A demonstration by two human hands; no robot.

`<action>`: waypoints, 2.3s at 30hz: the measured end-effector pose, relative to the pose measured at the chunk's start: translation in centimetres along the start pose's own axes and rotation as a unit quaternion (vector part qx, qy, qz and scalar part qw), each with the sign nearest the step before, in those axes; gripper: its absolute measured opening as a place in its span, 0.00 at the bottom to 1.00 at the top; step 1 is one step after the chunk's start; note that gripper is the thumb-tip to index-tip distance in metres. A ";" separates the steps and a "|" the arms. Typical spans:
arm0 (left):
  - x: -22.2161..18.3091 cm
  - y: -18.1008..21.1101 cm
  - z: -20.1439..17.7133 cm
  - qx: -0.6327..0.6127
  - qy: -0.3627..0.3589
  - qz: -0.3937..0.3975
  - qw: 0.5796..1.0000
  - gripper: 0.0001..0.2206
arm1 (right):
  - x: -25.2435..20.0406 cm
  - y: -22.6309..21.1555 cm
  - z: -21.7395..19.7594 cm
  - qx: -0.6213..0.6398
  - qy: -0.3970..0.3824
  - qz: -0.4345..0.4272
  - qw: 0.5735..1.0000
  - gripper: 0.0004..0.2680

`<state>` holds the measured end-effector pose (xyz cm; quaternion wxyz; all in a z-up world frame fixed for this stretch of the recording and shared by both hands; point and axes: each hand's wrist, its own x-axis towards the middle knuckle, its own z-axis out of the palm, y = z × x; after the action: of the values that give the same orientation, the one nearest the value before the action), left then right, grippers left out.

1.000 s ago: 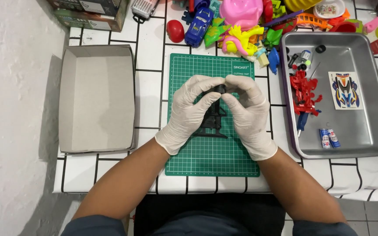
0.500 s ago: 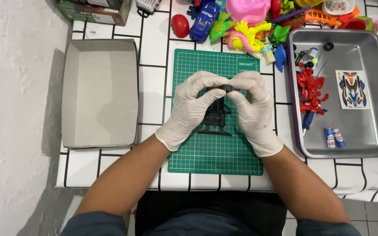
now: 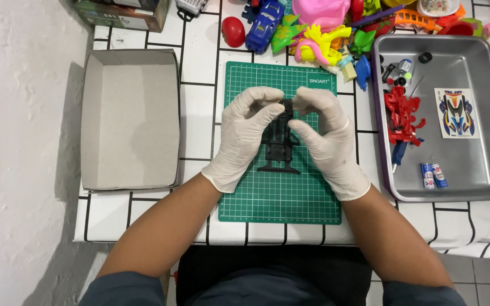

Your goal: Assembling a plastic model toy car by attaching rollers, bumpers, and internal components using a screwdriver and manual fitting.

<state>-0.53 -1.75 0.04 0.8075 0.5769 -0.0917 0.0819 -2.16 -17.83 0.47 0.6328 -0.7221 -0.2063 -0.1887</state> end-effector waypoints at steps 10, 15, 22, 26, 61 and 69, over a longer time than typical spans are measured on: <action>-0.1 0.5 0.2 0.090 -0.011 0.062 0.994 0.08 | 0.2 2.2 -0.5 0.041 0.024 0.077 0.996 0.08; 1.0 0.6 -0.9 0.229 -0.058 0.213 0.948 0.11 | 0.8 2.1 -0.9 0.091 0.036 0.141 0.985 0.07; 1.5 -1.1 -2.2 0.320 -0.057 0.250 0.912 0.24 | 2.5 5.0 -3.7 -0.146 0.135 0.093 0.976 0.06; 1.6 -1.3 -2.2 0.334 -0.051 0.243 0.909 0.22 | 3.7 6.3 -3.3 -0.319 0.118 0.063 0.938 0.07; 0.9 0.3 -0.6 0.316 -0.069 0.356 0.877 0.12 | -2.1 1.6 -22.1 -0.530 -0.129 0.168 0.821 0.07; 1.0 0.0 -0.9 0.309 -0.062 0.329 0.890 0.12 | -0.7 0.5 -22.0 -0.530 -0.192 0.169 0.809 0.04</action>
<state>0.50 -0.89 0.03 0.5073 0.7382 -0.2965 0.3312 -2.72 -39.74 2.47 0.1211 -0.9903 -0.0663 -0.0165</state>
